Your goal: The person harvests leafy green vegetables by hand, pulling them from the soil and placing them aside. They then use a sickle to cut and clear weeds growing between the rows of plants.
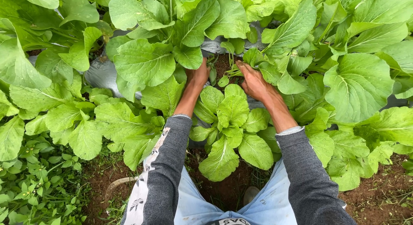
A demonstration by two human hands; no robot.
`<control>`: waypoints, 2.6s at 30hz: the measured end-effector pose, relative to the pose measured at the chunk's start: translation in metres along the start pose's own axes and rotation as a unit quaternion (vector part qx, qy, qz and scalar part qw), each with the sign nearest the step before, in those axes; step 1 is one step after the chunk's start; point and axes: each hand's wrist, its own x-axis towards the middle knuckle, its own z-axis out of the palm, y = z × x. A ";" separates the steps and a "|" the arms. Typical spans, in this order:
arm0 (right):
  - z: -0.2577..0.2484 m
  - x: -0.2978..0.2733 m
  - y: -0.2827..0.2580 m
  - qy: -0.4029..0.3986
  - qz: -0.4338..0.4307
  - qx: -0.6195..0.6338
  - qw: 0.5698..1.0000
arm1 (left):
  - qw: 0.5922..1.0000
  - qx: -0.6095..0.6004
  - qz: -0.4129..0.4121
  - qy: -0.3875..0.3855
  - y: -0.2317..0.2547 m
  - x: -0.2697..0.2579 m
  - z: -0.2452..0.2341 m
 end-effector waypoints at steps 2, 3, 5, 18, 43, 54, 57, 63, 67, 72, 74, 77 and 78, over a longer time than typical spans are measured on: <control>0.003 -0.003 -0.001 -0.008 0.012 0.011 1.000 | 1.000 -0.003 -0.004 0.002 0.004 -0.002 0.004; 0.005 -0.003 -0.002 -0.013 0.022 0.024 0.999 | 1.000 -0.002 -0.008 0.005 0.006 -0.002 0.005; 0.000 -0.004 -0.001 -0.018 0.007 0.005 1.000 | 1.000 -0.002 -0.011 0.010 0.008 -0.008 0.008; 0.001 -0.002 0.001 -0.024 -0.009 -0.042 0.999 | 0.999 0.021 -0.042 0.023 0.005 -0.029 -0.014; -0.038 -0.076 -0.064 0.088 -0.166 0.141 0.972 | 0.834 0.228 -0.274 -0.423 0.151 -0.226 -0.118; -0.039 -0.077 -0.048 0.134 -0.203 0.041 0.969 | 0.810 0.267 -0.302 -0.427 0.164 -0.251 -0.122; -0.037 -0.078 -0.042 0.136 -0.196 0.032 0.971 | 0.834 0.293 -0.265 -0.386 0.165 -0.245 -0.120; -0.051 -0.089 -0.059 0.110 -0.165 0.095 0.975 | 0.876 0.311 -0.169 -0.328 0.160 -0.229 -0.100; -0.054 -0.090 -0.051 0.106 -0.166 0.080 0.977 | 0.882 0.298 -0.174 -0.322 0.145 -0.222 -0.091; -0.039 -0.086 -0.030 0.090 -0.138 0.060 0.985 | 0.900 0.264 -0.161 -0.309 0.111 -0.204 -0.076; -0.040 -0.085 -0.027 0.089 -0.139 0.066 0.984 | 0.911 0.264 -0.137 -0.286 0.150 -0.182 -0.093; -0.054 -0.083 -0.027 0.085 -0.136 0.063 0.985 | 0.909 0.333 -0.055 -0.245 0.163 -0.148 -0.093; -0.059 -0.081 -0.030 0.082 -0.137 0.057 0.986 | 0.887 0.405 -0.002 -0.222 0.159 -0.140 -0.089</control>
